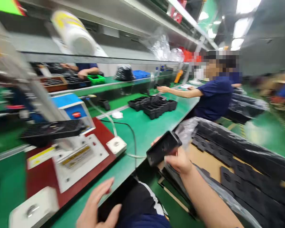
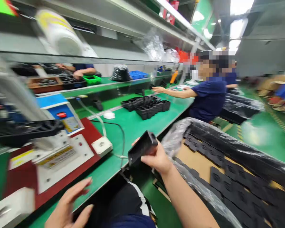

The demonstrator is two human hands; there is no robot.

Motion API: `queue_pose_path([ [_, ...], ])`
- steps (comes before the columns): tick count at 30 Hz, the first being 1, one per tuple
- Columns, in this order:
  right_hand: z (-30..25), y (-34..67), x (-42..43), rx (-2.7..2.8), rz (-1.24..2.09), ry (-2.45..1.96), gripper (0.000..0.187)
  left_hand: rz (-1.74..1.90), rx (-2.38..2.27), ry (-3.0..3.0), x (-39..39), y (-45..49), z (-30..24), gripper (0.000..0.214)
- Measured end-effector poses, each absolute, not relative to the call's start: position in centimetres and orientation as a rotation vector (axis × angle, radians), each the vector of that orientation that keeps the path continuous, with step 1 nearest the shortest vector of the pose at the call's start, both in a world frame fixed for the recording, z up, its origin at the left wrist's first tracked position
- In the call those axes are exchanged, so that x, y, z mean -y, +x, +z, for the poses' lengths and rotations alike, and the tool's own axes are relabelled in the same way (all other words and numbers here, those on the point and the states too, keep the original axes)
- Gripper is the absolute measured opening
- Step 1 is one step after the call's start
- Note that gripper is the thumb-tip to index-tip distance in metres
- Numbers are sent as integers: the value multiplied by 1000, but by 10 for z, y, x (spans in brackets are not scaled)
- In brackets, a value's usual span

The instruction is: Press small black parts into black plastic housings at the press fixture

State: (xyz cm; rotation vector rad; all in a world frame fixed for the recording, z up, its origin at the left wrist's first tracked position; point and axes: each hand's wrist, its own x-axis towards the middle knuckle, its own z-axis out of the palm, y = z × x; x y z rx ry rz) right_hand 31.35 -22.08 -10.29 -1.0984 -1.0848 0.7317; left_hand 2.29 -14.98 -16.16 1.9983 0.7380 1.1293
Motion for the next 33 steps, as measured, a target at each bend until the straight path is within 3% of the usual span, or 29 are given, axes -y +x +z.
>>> queue_pose_path([
  [3,-93,242,190,1287,1032,-784,52,1238,-653,1948,136,37,-151,74],
  [5,-90,212,175,1356,1083,-715,50,1324,-626,1869,129,34,-148,71],
  [8,-92,192,157,1419,1102,-704,64,1491,-787,1863,123,9,-142,58],
  [11,-87,191,140,1531,957,-694,74,1567,-946,1929,115,-21,-126,48],
  [17,-31,184,91,1866,320,-645,26,1650,-876,1799,59,-37,-54,62],
  [21,-3,181,43,1805,112,-716,19,1610,-785,1733,-3,-27,-15,65],
  [29,-10,181,2,1713,59,-820,20,1449,-751,1514,-49,-7,-18,62],
  [33,-16,172,6,1681,-44,-779,15,1529,-728,1486,-48,-3,-27,49],
])
